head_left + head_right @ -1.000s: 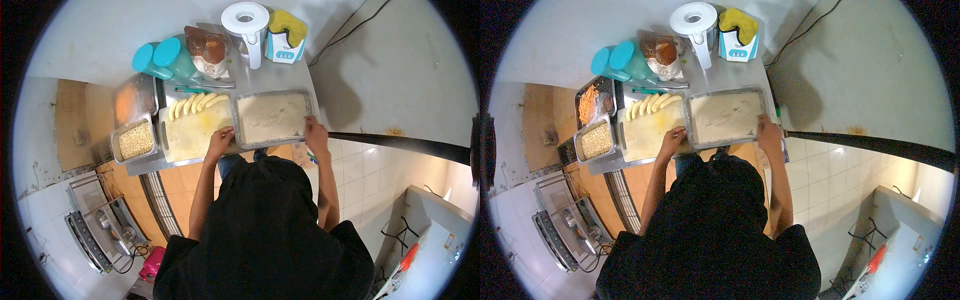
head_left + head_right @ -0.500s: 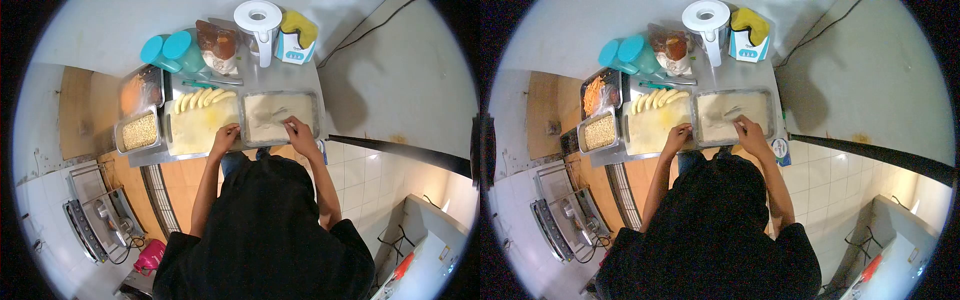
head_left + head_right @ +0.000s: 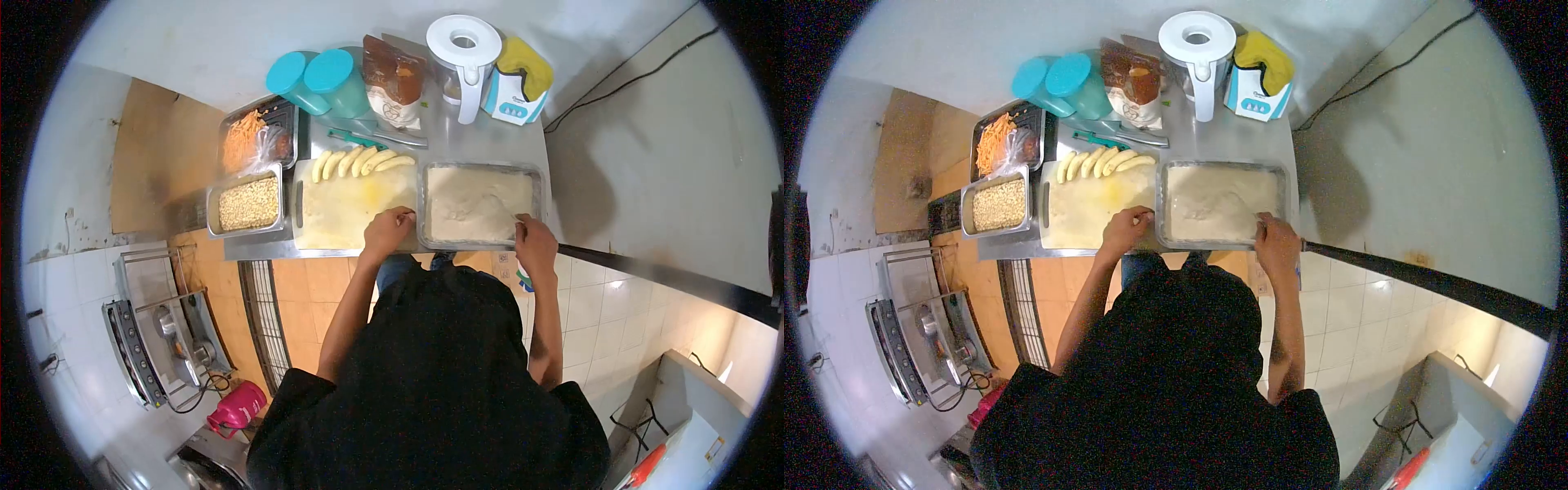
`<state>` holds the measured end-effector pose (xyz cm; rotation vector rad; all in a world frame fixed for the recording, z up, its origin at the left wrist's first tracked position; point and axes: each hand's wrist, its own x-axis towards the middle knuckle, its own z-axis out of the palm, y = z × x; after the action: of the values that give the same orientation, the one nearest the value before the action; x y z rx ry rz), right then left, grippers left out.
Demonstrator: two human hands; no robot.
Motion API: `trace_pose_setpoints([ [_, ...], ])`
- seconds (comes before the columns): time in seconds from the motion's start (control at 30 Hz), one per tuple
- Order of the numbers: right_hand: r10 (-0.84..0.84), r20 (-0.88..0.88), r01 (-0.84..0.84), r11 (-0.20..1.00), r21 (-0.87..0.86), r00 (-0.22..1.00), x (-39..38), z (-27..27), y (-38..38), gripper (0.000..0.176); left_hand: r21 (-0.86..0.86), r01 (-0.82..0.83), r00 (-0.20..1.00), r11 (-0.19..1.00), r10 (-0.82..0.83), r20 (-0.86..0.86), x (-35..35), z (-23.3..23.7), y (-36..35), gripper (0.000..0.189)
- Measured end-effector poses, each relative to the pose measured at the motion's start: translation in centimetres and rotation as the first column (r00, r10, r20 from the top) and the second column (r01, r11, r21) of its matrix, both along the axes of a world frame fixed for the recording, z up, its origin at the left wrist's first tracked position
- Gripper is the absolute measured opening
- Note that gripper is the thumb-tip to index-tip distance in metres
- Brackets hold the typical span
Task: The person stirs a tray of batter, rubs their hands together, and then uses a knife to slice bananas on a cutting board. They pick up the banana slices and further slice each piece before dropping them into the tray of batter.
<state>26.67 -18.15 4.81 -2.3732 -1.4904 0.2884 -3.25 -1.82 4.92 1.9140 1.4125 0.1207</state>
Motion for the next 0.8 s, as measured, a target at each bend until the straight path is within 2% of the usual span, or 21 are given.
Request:
trace_pose_setpoints([
  [0.03,-0.073,0.025,0.075,0.991,-0.108,0.997,-0.2,0.6,0.2,0.023,0.004,-0.008,1.0,1.0,0.008,0.0,0.1,0.4,0.2,0.031],
  [0.07,-0.064,0.024,0.066,0.993,-0.103,0.998,-0.1,1.1,0.3,0.023,0.019,-0.067,0.998,0.998,0.067,0.006,0.1,0.8,0.6,0.032],
  [0.13,-0.11,0.022,0.105,0.98,0.171,0.994,0.2,1.9,0.5,0.022,0.036,-0.139,0.99,0.99,0.139,0.013,0.2,1.9,1.6,0.033],
  [0.2,-0.108,-0.016,0.109,0.963,0.248,0.994,-0.1,3.3,0.9,0.016,-0.018,-0.054,0.99,0.998,0.051,-0.134,0.1,3.1,2.7,0.041],
  [0.23,-0.098,-0.024,0.1,0.948,0.3,0.995,-0.6,4.4,1.5,0.014,0.037,-0.034,0.996,0.999,0.037,-0.086,0.1,3.4,2.9,0.032],
  [0.27,-0.12,-0.091,0.141,0.946,0.29,0.989,-1.2,5.1,2.0,0.012,0.041,-0.049,0.995,0.998,0.052,-0.087,0.2,3.3,3.0,0.032],
  [0.3,-0.144,-0.157,0.184,0.944,0.274,0.977,-1.8,5.5,2.4,0.011,0.069,-0.113,0.987,0.991,0.105,0.118,0.5,3.4,3.0,0.027],
  [0.33,-0.091,-0.26,0.175,0.931,0.321,0.961,-2.4,5.1,2.9,0.012,0.083,-0.179,0.937,0.98,0.144,0.318,0.9,3.6,3.0,0.023],
  [0.37,-0.034,-0.357,0.173,0.915,0.365,0.933,-3.0,4.7,3.3,0.013,0.009,-0.156,0.923,0.988,0.142,0.359,1.1,3.8,3.0,0.023],
  [0.4,0.033,-0.363,0.118,0.915,0.385,0.931,-4.1,4.7,4.1,0.014,0.007,-0.159,0.922,0.987,0.146,0.359,1.6,3.4,2.9,0.023],
  [0.47,0.201,-0.397,-0.014,0.904,0.427,0.896,-7.3,5.2,6.4,0.022,0.059,-0.209,0.714,0.976,0.111,0.692,2.4,2.5,2.7,0.033],
  [0.5,0.296,-0.418,-0.085,0.887,0.455,0.858,-9.2,5.8,7.9,0.031,-0.071,-0.088,0.694,0.994,0.112,0.711,2.3,3.0,3.2,0.044],
  [0.53,0.382,-0.474,-0.134,0.87,0.475,0.793,-11.4,6.7,9.1,0.041,-0.076,-0.072,0.692,0.994,0.105,0.714,2.8,3.9,3.2,0.044],
  [0.6,0.519,-0.583,-0.183,0.824,0.537,0.625,-15.8,7.8,11.3,0.058,-0.308,-0.137,0.346,0.941,0.337,0.876,4.3,5.6,3.0,0.052],
  [0.63,0.577,-0.626,-0.183,0.794,0.579,0.524,-17.5,8.1,12.6,0.064,-0.217,-0.013,0.446,0.976,0.2,0.872,3.7,5.0,3.7,0.061],
  [0.67,0.571,-0.621,-0.18,0.797,0.577,0.537,-18.8,8.6,13.8,0.064,-0.218,-0.001,0.44,0.976,0.196,0.877,3.6,4.4,3.7,0.061],
  [0.7,0.543,-0.641,-0.121,0.805,0.58,0.542,-19.9,9.2,15.0,0.066,-0.102,-0.013,0.45,0.995,0.097,0.888,3.5,3.9,3.1,0.062],
  [0.73,0.517,-0.66,-0.062,0.81,0.583,0.545,-20.5,9.7,16.3,0.069,0.018,-0.025,0.46,1.0,-0.004,0.888,3.1,5.6,3.0,0.064],
  [0.77,0.538,-0.642,0.033,0.752,0.658,0.547,-20.7,8.8,17.8,0.068,-0.037,0.114,0.494,0.993,-0.024,0.869,2.2,7.2,3.3,0.075],
  [0.8,0.535,-0.64,0.031,0.754,0.656,0.552,-20.5,9.1,19.5,0.068,-0.039,0.116,0.489,0.992,-0.023,0.872,1.3,8.7,3.4,0.075],
])
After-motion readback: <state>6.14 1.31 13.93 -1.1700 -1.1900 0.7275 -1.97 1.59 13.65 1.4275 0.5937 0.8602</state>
